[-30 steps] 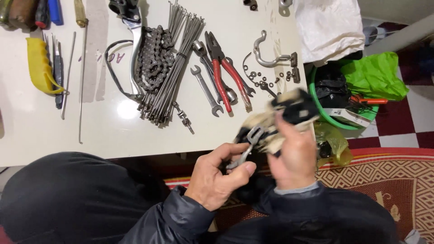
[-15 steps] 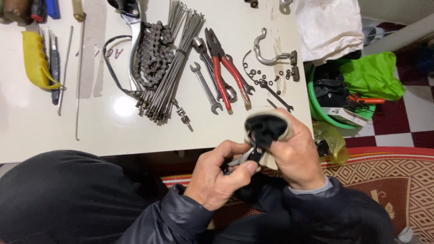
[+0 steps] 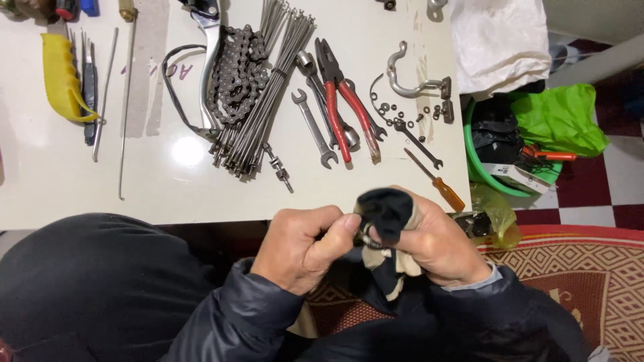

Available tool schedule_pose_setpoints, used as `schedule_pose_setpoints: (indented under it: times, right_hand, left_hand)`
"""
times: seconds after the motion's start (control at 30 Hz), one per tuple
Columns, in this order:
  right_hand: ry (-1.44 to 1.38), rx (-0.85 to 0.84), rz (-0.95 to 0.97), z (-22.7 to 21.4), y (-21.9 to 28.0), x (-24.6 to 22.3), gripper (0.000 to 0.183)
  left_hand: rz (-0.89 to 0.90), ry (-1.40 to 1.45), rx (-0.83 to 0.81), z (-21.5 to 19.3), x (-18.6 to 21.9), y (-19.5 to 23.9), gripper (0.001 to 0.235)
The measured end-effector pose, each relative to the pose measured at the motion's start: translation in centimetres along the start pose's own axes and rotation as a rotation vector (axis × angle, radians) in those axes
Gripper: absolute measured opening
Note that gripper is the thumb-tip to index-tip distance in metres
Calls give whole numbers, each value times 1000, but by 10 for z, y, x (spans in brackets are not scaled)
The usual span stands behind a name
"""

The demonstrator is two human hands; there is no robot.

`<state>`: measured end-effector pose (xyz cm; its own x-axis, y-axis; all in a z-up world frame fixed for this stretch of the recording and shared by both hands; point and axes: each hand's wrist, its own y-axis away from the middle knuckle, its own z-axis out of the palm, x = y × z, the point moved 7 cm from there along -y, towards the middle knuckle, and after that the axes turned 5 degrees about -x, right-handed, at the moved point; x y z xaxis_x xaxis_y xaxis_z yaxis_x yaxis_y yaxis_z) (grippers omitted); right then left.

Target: The person sits on the floor and cleans a small metal part using a thin metal tool to scrape its surface. They then wipe the part with a cloth and repeat the scraping and wiping process. Finally, they pick up a small cylindrical metal piece and place it on the table.

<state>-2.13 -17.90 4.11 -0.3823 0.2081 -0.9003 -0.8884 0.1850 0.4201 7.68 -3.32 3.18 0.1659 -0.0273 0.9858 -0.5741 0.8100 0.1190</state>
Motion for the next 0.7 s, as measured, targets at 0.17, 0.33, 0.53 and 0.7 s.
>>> schedule_pose_setpoints:
  times: [0.17, 0.33, 0.53, 0.7]
  right_hand:
    - [-235, 202, -124, -10, 5, -9, 40]
    - [-192, 281, -332, -23, 13, -24, 46]
    - [172, 195, -316, 2, 19, -29, 51]
    - [551, 217, -502, 16, 22, -39, 51]
  left_hand:
    - [-112, 355, 54, 8, -25, -8, 44]
    - [-311, 687, 150, 10, -51, -9, 58]
    - [-348, 918, 103, 22, -60, -7, 37]
    - [-380, 1016, 4, 30, -63, -4, 35]
